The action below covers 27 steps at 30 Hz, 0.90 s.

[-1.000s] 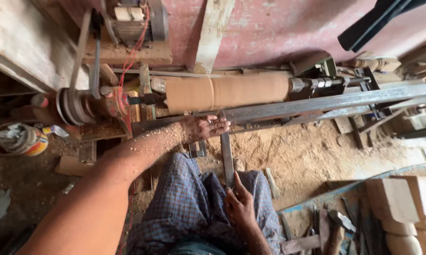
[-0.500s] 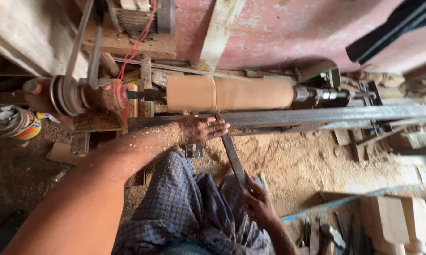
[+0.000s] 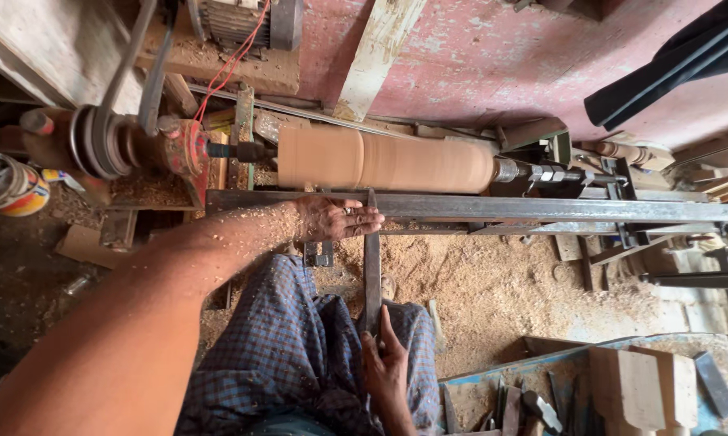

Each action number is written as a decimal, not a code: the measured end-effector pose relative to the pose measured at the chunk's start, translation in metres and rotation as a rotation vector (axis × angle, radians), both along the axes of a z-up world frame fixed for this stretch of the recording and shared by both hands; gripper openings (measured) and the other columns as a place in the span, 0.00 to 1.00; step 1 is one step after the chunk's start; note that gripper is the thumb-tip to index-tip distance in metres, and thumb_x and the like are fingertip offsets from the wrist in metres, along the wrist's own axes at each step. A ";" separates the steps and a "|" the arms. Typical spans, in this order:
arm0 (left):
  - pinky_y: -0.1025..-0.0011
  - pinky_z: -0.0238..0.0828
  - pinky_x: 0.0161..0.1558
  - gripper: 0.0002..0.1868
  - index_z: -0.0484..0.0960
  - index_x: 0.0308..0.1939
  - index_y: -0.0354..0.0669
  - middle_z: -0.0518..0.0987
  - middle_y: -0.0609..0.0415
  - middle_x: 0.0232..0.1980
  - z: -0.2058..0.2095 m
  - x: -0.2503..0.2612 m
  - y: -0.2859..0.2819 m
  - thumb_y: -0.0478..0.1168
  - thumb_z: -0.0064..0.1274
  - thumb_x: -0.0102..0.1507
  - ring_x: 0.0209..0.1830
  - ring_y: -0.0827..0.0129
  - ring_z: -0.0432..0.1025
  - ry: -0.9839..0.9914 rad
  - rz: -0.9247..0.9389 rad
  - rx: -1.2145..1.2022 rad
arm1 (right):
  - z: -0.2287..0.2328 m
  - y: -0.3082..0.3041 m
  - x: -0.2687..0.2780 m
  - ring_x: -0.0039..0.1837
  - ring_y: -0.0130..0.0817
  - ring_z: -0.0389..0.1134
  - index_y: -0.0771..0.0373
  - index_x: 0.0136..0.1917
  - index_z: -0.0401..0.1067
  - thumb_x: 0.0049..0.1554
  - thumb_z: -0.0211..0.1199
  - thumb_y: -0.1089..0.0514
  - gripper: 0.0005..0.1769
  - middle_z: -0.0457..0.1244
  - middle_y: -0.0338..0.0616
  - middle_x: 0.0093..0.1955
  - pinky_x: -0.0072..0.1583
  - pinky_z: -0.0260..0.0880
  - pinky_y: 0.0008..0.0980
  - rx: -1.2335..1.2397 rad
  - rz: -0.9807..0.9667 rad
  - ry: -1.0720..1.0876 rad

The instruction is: The person operates a wood lathe to shape a cylindrical wooden blank. Using a chisel, they smooth and refine the rotating wood, creating a tapered profile and removing shavings.

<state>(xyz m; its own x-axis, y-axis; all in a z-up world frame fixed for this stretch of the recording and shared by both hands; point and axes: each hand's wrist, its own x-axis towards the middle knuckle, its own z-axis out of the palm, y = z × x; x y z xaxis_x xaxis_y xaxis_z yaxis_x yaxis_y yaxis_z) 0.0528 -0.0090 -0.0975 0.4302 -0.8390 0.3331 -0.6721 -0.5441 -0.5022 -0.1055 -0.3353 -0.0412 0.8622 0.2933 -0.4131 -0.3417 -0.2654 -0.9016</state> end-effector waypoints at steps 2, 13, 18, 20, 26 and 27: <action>0.60 0.42 0.81 0.32 0.53 0.81 0.34 0.56 0.46 0.83 -0.001 0.007 0.002 0.40 0.41 0.75 0.81 0.63 0.57 -0.234 -0.092 -0.093 | 0.001 -0.005 0.016 0.29 0.18 0.52 0.59 0.81 0.54 0.59 0.59 0.66 0.38 0.61 0.31 0.32 0.30 0.50 0.23 0.066 0.023 0.037; 0.64 0.33 0.82 0.32 0.55 0.80 0.46 0.60 0.57 0.82 -0.017 -0.001 -0.005 0.36 0.44 0.71 0.81 0.73 0.54 -0.423 0.370 0.063 | 0.013 -0.058 0.087 0.28 0.17 0.50 0.60 0.82 0.56 0.62 0.59 0.61 0.36 0.54 0.29 0.28 0.30 0.49 0.20 -0.001 0.327 -0.009; 0.63 0.39 0.78 0.33 0.56 0.78 0.45 0.62 0.56 0.80 -0.026 -0.010 -0.005 0.42 0.43 0.68 0.77 0.69 0.59 0.011 0.205 0.108 | 0.017 -0.055 0.074 0.26 0.19 0.52 0.57 0.79 0.56 0.60 0.57 0.60 0.35 0.58 0.30 0.28 0.27 0.52 0.23 -0.124 0.230 0.082; 0.60 0.39 0.77 0.31 0.55 0.78 0.48 0.62 0.57 0.80 -0.019 0.000 0.002 0.40 0.41 0.69 0.75 0.67 0.61 0.089 0.183 -0.026 | 0.011 -0.040 0.070 0.27 0.18 0.54 0.58 0.79 0.56 0.60 0.57 0.62 0.35 0.60 0.30 0.29 0.28 0.54 0.22 -0.095 0.199 0.031; 0.59 0.36 0.81 0.38 0.47 0.80 0.42 0.51 0.48 0.84 0.022 -0.007 -0.009 0.53 0.41 0.71 0.82 0.63 0.49 -0.308 0.295 0.333 | -0.012 -0.008 0.007 0.24 0.19 0.49 0.58 0.79 0.56 0.57 0.60 0.64 0.38 0.54 0.31 0.24 0.26 0.47 0.23 0.067 -0.044 0.061; 0.59 0.35 0.81 0.42 0.44 0.79 0.40 0.48 0.47 0.84 0.033 -0.010 -0.015 0.55 0.42 0.69 0.82 0.62 0.47 -0.029 0.259 0.362 | -0.016 -0.002 0.005 0.25 0.19 0.49 0.60 0.80 0.57 0.58 0.61 0.64 0.38 0.53 0.30 0.25 0.27 0.48 0.22 0.117 -0.068 0.031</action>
